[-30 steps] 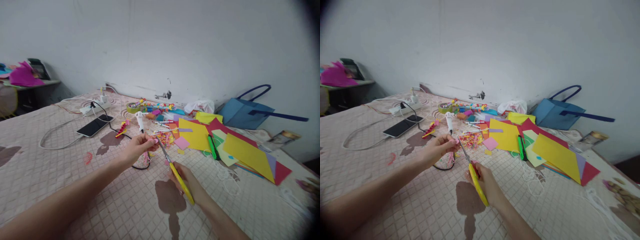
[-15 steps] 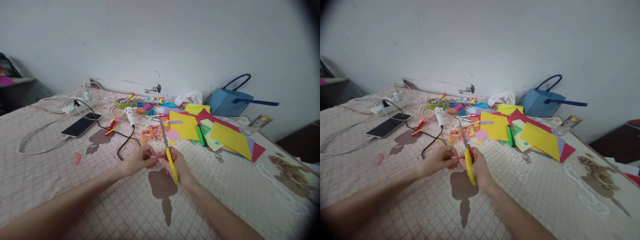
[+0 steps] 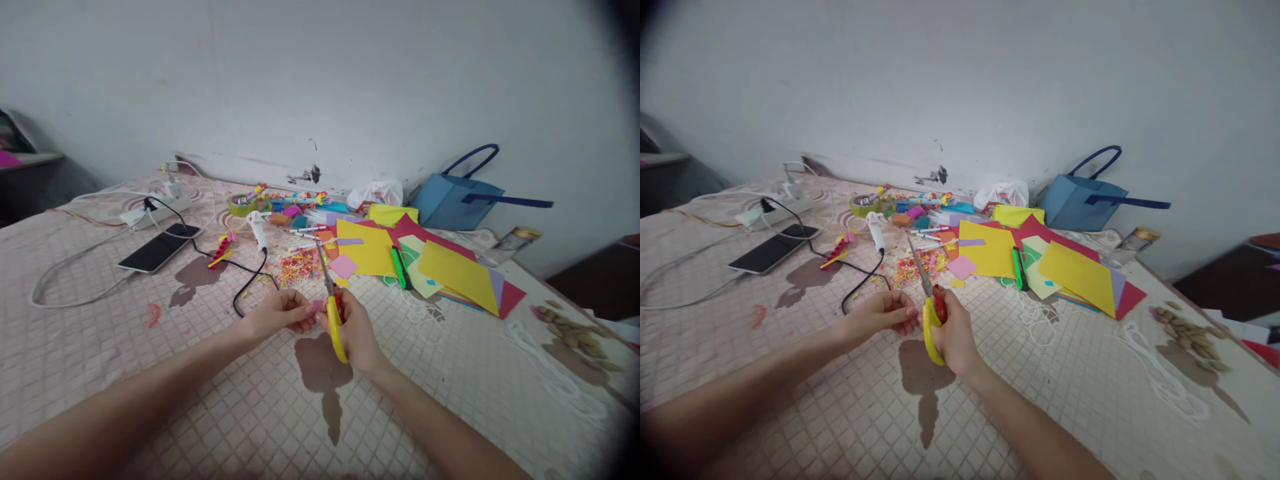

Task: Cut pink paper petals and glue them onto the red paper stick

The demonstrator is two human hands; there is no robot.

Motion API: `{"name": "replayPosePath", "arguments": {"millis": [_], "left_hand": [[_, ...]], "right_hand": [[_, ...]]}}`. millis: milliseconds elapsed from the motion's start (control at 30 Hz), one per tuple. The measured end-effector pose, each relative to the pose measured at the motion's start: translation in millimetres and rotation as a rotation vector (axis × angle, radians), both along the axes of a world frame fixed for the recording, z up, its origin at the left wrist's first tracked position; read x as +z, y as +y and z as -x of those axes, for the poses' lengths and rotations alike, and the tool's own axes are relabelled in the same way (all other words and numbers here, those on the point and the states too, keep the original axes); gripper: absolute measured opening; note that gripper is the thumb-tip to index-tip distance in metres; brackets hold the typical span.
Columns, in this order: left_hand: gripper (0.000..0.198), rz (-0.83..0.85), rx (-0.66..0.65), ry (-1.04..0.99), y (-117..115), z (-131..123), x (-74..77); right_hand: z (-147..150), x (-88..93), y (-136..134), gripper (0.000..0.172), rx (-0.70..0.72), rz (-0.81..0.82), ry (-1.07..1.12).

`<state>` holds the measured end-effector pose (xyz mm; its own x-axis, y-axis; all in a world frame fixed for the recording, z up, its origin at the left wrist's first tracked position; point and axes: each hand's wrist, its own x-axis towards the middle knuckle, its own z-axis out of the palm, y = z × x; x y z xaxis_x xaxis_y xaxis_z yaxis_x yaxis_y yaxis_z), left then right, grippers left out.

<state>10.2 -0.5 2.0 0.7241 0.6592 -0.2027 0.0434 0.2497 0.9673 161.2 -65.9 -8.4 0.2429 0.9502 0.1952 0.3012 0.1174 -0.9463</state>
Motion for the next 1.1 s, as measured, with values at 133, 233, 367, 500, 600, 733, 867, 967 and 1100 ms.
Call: {"name": "replayPosePath", "arguments": {"millis": [133,233,367,500,600,733,867,967,1100], "left_hand": [[0.036,0.049,0.016,0.004,-2,0,-0.7],[0.034,0.08,0.014,-0.006,-2,1,0.5],[0.028,0.132,-0.022,-0.046,1,4,3.9],[0.026,0.132,-0.08,-0.084,7,7,2.7],[0.025,0.074,-0.099,-0.112,11,8,-0.6],[0.021,-0.007,-0.077,-0.083,12,8,-1.0],[0.022,-0.024,-0.011,-0.032,11,7,2.4],[0.024,-0.085,0.024,-0.024,13,8,4.6],[0.024,-0.191,0.054,-0.014,17,10,7.8]], "right_hand": [[2,-3.8,0,0.022,0.007,-0.035,-0.007],[2,-1.9,0,0.026,0.029,-0.018,0.03],[-1,4.1,0,0.028,0.067,0.09,0.145],[-4,7.6,0,0.03,0.116,0.161,0.328],[-5,8.3,0,0.032,0.129,0.197,0.436],[-4,7.6,1,0.033,0.125,0.214,0.488],[-4,5.8,1,0.032,0.139,0.224,0.485],[-4,5.0,1,0.03,0.145,0.225,0.5],[-4,4.6,1,0.028,0.155,0.204,0.511]]}}
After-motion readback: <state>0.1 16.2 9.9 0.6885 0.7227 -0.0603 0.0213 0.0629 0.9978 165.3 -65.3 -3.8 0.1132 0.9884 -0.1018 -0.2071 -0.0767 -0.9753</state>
